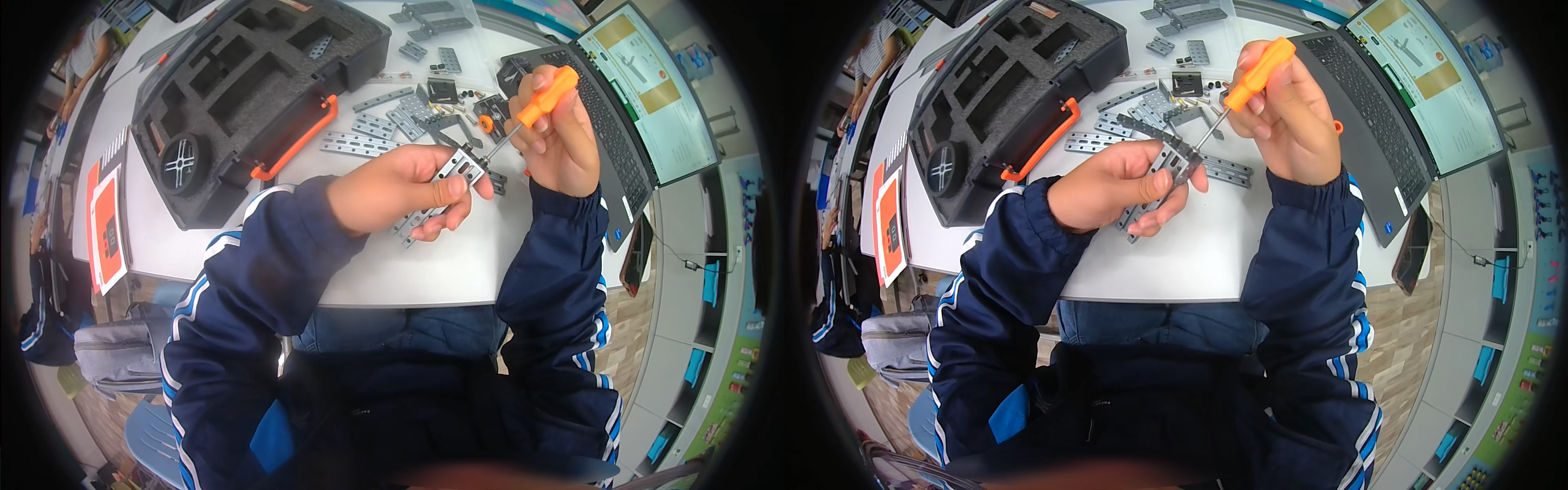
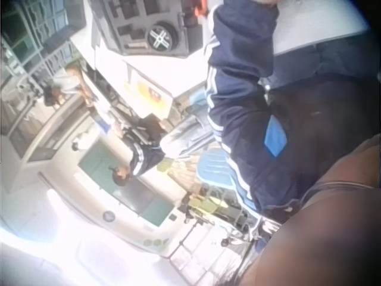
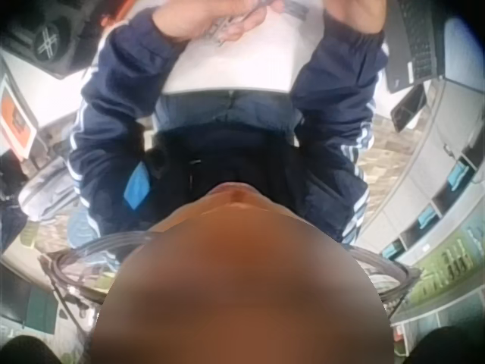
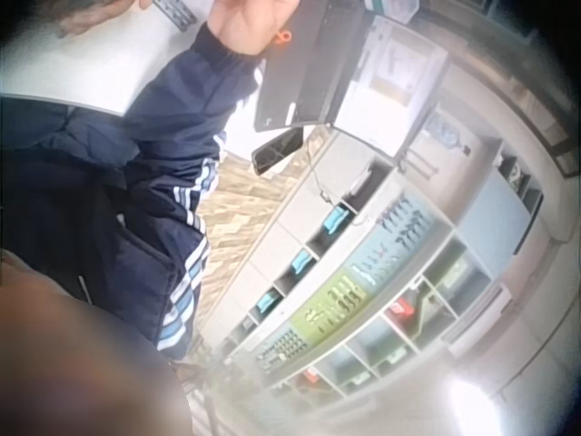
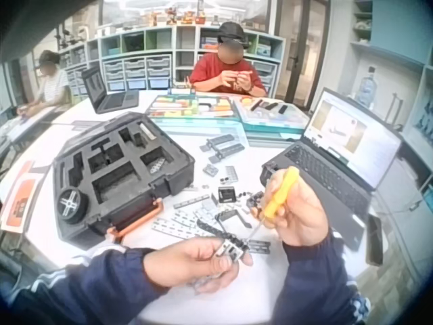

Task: The person assembles small grey mechanical parts on a white table using an orange screwdriver. They tighten screws on a small assembly, then pick up a perforated metal plate and attach it to the assembly, continuing to tighten screws throughout the clip.

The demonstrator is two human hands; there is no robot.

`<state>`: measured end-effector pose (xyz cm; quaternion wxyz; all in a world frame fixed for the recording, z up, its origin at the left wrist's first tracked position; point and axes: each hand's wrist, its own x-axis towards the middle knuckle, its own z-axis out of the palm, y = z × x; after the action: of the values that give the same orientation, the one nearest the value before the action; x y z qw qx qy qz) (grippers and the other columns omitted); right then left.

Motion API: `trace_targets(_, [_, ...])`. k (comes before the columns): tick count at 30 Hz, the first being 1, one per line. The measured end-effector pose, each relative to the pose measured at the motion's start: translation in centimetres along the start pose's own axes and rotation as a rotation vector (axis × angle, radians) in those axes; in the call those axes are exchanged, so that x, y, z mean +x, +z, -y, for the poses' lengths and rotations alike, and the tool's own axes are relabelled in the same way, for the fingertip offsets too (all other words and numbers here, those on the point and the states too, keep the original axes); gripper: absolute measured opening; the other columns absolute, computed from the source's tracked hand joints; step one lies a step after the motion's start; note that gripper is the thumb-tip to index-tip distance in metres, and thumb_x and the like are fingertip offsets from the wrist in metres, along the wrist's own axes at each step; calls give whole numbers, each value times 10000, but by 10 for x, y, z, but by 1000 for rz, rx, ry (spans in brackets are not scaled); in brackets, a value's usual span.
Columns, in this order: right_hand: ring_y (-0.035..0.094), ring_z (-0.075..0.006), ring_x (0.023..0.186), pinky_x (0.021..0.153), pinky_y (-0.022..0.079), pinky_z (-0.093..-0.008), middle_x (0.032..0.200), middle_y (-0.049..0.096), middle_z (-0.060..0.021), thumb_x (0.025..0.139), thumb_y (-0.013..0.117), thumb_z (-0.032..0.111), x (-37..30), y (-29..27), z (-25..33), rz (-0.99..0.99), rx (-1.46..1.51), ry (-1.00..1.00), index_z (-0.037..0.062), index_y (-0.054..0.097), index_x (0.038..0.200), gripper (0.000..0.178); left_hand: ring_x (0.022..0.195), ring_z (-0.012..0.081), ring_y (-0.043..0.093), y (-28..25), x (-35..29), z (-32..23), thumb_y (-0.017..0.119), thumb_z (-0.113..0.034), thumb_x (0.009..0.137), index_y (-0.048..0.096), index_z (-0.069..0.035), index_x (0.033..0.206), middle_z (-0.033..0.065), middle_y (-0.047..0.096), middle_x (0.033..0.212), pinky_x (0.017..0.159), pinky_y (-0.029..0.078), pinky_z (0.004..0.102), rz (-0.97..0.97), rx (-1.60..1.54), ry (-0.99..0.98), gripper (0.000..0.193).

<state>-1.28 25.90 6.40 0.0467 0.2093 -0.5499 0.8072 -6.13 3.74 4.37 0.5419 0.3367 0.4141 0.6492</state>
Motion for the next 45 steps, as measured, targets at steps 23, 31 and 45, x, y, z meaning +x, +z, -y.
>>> trace_targets(23, [285,-44,507,495,230,-211,671,371,41,1002,487,286,0,4,-5,-295,-144,102,31,550,1010,263,484,97,561,15,-1,-3,631,-173,925,575,47,945,86,653,729,482,453,219,-318,220,2,228])
trace_targets(31, [301,-24,458,447,205,-219,618,436,52,902,651,192,6,10,-11,-514,-263,104,70,534,822,188,501,84,570,14,3,5,673,-153,890,587,40,936,78,654,708,465,447,210,-498,514,13,217])
trace_targets(45, [297,-29,510,458,236,-189,706,438,31,996,495,217,7,21,-13,-473,-337,73,51,480,1229,287,471,76,523,16,3,1,681,-140,870,604,42,977,85,649,706,433,412,215,-577,462,48,225])
